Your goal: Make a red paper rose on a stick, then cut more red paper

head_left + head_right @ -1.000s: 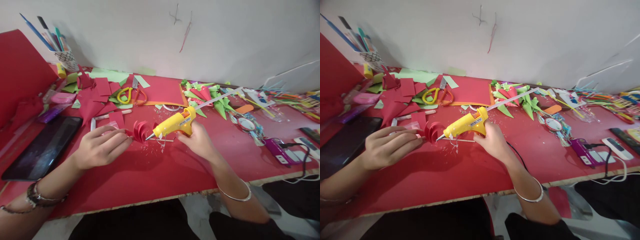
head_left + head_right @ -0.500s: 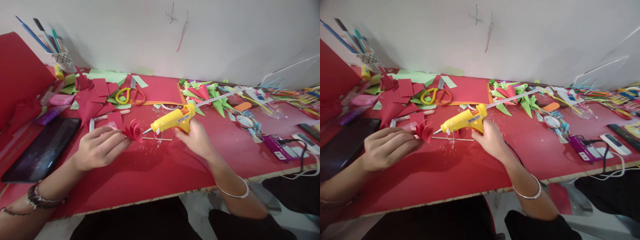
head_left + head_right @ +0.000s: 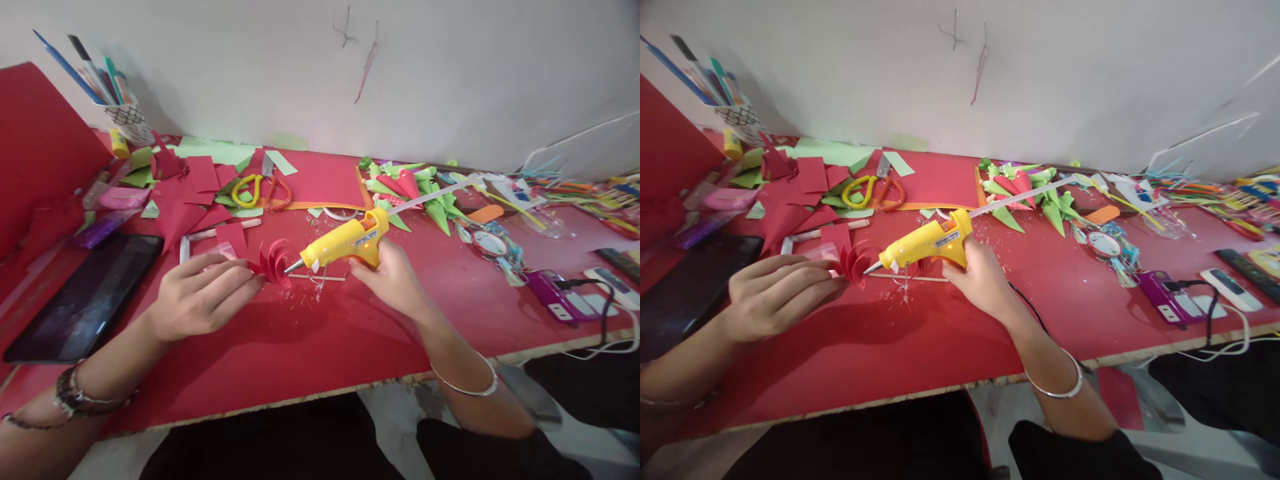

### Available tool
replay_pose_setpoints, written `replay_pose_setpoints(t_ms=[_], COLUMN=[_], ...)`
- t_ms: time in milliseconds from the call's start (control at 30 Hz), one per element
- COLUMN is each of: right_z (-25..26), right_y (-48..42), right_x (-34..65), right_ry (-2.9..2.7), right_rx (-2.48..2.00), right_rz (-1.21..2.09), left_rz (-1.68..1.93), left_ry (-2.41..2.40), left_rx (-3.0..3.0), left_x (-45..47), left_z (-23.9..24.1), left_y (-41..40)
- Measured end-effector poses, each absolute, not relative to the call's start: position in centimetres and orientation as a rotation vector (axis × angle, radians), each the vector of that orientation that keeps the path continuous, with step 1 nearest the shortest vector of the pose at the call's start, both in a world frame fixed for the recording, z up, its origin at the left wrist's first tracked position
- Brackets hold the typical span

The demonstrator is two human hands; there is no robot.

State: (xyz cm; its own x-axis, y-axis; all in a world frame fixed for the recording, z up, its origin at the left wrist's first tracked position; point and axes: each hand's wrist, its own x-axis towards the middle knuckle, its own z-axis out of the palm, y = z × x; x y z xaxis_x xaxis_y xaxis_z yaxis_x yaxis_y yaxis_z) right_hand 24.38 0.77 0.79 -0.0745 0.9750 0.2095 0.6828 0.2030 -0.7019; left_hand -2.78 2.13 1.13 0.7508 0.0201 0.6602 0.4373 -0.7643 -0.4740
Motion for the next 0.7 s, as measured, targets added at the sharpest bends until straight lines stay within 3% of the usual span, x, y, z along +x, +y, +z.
replay_pose_setpoints(t_ms=[700], right_z=[0.87], right_y=[0.84], right_x=[24.21], right_ry=[-1.878], right_rx=[-1.569], right_rz=[0.459], left_rz=[-0.867], left_ry=[-0.332], left_rx=[-2.318], left_x=[-2.68], left_z=[1.06], left_y=[2.11])
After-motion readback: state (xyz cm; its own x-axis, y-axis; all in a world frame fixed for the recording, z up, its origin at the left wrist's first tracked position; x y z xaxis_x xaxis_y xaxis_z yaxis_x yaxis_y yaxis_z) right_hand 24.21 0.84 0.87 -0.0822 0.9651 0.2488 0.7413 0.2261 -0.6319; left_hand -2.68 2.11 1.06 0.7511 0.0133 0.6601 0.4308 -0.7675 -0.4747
